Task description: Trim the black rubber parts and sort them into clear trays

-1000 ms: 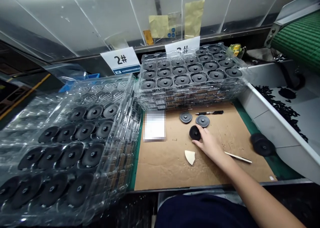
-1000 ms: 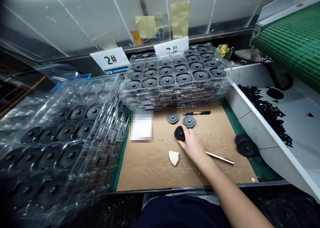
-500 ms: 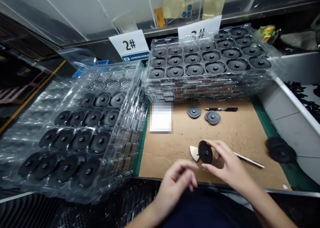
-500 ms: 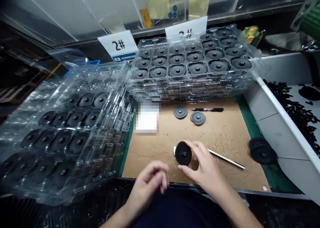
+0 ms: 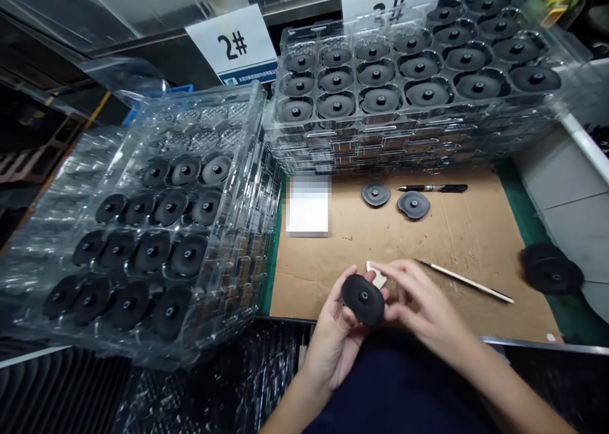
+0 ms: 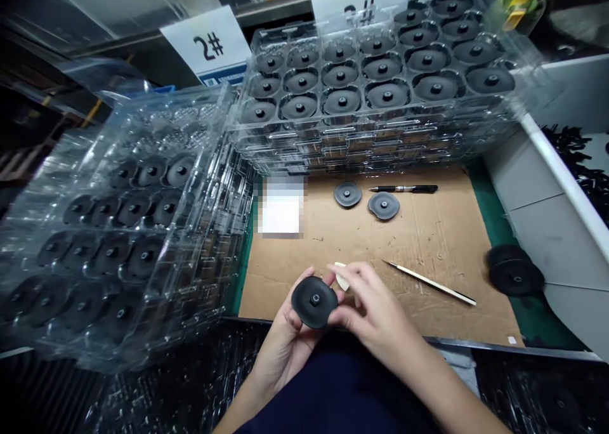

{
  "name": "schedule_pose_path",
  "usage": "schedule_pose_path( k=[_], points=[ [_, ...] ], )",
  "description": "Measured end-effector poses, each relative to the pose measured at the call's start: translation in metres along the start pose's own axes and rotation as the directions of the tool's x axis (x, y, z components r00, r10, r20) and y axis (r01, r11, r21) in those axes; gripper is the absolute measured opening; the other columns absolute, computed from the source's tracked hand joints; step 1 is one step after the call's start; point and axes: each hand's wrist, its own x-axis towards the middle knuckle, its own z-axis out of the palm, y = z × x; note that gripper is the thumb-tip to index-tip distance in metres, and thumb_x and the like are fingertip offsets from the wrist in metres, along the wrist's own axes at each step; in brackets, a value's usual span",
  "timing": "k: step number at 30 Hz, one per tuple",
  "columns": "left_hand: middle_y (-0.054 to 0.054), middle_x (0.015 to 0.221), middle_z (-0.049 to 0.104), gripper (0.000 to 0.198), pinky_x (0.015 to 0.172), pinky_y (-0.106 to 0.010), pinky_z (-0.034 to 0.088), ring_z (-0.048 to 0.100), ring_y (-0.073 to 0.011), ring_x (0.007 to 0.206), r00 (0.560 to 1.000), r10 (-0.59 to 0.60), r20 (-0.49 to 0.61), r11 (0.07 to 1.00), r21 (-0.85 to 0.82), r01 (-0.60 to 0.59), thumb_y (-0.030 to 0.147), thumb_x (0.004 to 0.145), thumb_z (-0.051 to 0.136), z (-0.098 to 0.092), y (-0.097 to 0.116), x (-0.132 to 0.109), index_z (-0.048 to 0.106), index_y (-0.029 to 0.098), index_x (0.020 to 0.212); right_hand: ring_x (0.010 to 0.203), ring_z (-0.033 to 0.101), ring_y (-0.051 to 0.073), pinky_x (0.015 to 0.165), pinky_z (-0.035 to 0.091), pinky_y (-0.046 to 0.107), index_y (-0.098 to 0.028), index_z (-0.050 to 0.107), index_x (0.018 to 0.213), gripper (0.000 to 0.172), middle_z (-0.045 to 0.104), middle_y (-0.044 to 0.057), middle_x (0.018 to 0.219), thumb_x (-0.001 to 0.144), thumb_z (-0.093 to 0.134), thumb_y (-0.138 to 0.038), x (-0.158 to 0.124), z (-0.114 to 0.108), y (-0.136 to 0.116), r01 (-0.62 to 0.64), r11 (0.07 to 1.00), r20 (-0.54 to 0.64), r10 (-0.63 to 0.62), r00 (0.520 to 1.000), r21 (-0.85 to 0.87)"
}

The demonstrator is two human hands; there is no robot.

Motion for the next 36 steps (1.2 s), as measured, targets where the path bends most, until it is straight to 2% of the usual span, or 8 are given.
schedule_pose_path(
  k=[3, 9, 13, 17, 22, 26, 30, 36],
  points=[
    [-0.011, 0.133, 0.053, 0.060, 0.104, -0.041, 0.039, 0.053, -0.0292, 0.119, 0.998, 0.057, -0.033, 0.997, -0.048, -0.059, 0.034, 0.073, 0.072, -0.003, 0.004, -0.002, 0.049, 0.027, 0.127, 0.083, 0.059, 0.019, 0.074, 0.051, 0.034, -0.024, 0.050, 0.126, 0.038, 0.049, 0.011, 0.113, 0.091, 0.042, -0.037, 0.008, 0.022, 0.020, -0.128, 0.987, -0.110, 0.117, 0.987, -0.096],
    [-0.011, 0.132, 0.054, 0.060, 0.107, -0.044, 0.036, 0.047, -0.0302, 0.125, 0.989, 0.125, -0.078, 0.990, -0.049, -0.129, 0.031, 0.073, 0.072, -0.005, 0.009, -0.004, 0.048, 0.026, 0.128, 0.088, 0.058, 0.019, 0.079, 0.050, 0.034, -0.023, 0.061, 0.106, 0.024, 0.060, 0.007, 0.094, 0.092, 0.042, -0.027, 0.001, 0.062, 0.029, 0.012, 0.998, -0.002, -0.012, 1.000, -0.054],
    [-0.011, 0.135, 0.051, 0.055, 0.105, -0.043, 0.038, 0.048, -0.0312, 0.123, 0.990, 0.130, -0.050, 0.991, -0.015, -0.131, 0.032, 0.073, 0.071, -0.004, 0.010, -0.007, 0.053, 0.025, 0.124, 0.082, 0.060, 0.017, 0.075, 0.050, 0.030, -0.022, 0.061, 0.104, 0.023, 0.064, 0.005, 0.089, 0.092, 0.043, -0.028, -0.001, 0.036, 0.020, 0.014, 1.000, -0.030, -0.015, 0.999, -0.027],
    [-0.009, 0.133, 0.053, 0.058, 0.103, -0.039, 0.041, 0.052, -0.0292, 0.120, 0.989, 0.150, -0.001, 0.988, 0.030, -0.150, 0.033, 0.070, 0.074, 0.003, 0.009, -0.008, 0.053, 0.028, 0.124, 0.085, 0.060, 0.015, 0.070, 0.049, 0.026, -0.025, 0.056, 0.115, 0.026, 0.062, 0.005, 0.103, 0.093, 0.043, -0.031, -0.001, -0.004, -0.023, -0.019, 1.000, -0.207, 0.022, 0.978, 0.020],
    [-0.008, 0.122, 0.061, 0.057, 0.100, -0.033, 0.043, 0.056, -0.0246, 0.115, 0.997, 0.076, 0.024, 0.989, 0.123, -0.078, 0.033, 0.070, 0.074, 0.014, 0.008, -0.011, 0.054, 0.026, 0.123, 0.091, 0.059, 0.014, 0.082, 0.048, 0.026, -0.023, 0.056, 0.115, 0.028, 0.061, 0.004, 0.099, 0.091, 0.043, -0.016, -0.007, -0.015, -0.080, 0.285, 0.955, -0.202, -0.264, 0.943, 0.083],
    [-0.007, 0.124, 0.061, 0.056, 0.099, -0.034, 0.044, 0.058, -0.0235, 0.112, 0.991, 0.131, -0.004, 0.983, 0.132, -0.130, 0.025, 0.070, 0.075, 0.019, 0.008, -0.015, 0.055, 0.026, 0.122, 0.078, 0.059, 0.010, 0.069, 0.048, 0.021, -0.021, 0.062, 0.102, 0.022, 0.062, 0.002, 0.088, 0.090, 0.045, -0.013, -0.004, -0.016, -0.087, 0.254, 0.960, -0.047, -0.250, 0.967, 0.122],
    [-0.009, 0.121, 0.062, 0.056, 0.102, -0.033, 0.041, 0.057, -0.0237, 0.114, 0.991, 0.103, 0.089, 0.986, 0.119, -0.113, 0.029, 0.067, 0.077, 0.020, 0.007, -0.020, 0.059, 0.021, 0.119, 0.088, 0.058, 0.013, 0.081, 0.048, 0.027, -0.015, 0.058, 0.112, 0.027, 0.062, 0.006, 0.096, 0.089, 0.045, -0.011, -0.008, -0.015, -0.086, 0.365, 0.930, -0.290, -0.336, 0.896, 0.051],
    [-0.008, 0.121, 0.063, 0.063, 0.100, -0.034, 0.043, 0.058, -0.0245, 0.112, 0.994, 0.093, 0.061, 0.988, 0.118, -0.100, 0.030, 0.063, 0.080, 0.017, 0.006, -0.024, 0.057, 0.024, 0.122, 0.082, 0.059, 0.010, 0.074, 0.049, 0.021, -0.019, 0.062, 0.104, 0.022, 0.063, 0.002, 0.092, 0.089, 0.046, -0.012, -0.018, -0.020, -0.086, 0.279, 0.948, -0.064, -0.272, 0.960, 0.153]
  ],
)
